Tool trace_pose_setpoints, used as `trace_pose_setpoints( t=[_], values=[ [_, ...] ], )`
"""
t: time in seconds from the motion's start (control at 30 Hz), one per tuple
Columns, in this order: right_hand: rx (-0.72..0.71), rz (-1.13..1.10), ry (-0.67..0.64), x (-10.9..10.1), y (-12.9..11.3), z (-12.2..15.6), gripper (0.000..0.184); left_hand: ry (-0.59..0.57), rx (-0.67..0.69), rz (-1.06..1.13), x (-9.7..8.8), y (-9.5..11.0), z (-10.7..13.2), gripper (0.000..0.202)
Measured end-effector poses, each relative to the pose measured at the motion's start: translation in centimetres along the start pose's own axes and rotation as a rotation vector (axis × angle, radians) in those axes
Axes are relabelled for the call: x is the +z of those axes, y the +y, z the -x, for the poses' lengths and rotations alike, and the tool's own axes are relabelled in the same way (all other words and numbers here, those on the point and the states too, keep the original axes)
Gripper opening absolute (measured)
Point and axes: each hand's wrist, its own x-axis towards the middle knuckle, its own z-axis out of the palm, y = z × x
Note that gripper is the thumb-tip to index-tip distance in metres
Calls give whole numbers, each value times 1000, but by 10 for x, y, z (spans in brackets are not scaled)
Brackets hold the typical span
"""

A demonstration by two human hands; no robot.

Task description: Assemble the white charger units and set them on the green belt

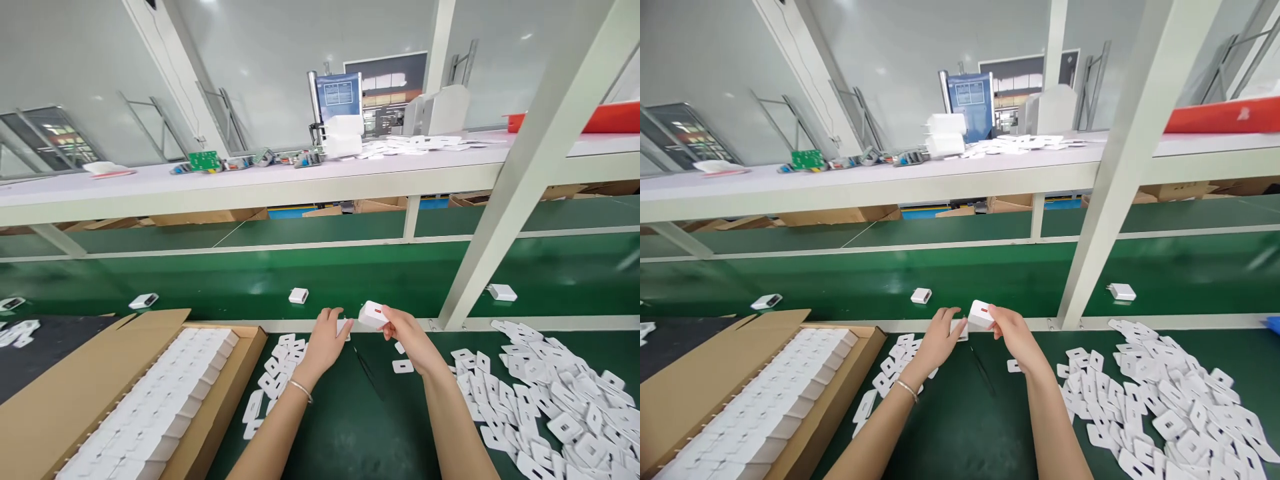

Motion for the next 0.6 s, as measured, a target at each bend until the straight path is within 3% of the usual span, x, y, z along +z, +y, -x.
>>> trace_pose_setpoints(
  t=[0.1,0.23,0.4,0.6],
  values=[
    [-25,-30,-25,13,-8,5,59,12,69,287,-17,31,12,49],
    [-101,92,-69,22,-17,14,43,-20,124,617,-30,60,24,51],
    [-101,209,-63,33,-21,23,46,0,175,736,-34,66,23,44],
    [-203,185,27,52,-21,30,43,19,170,827,-36,65,24,42]
  ],
)
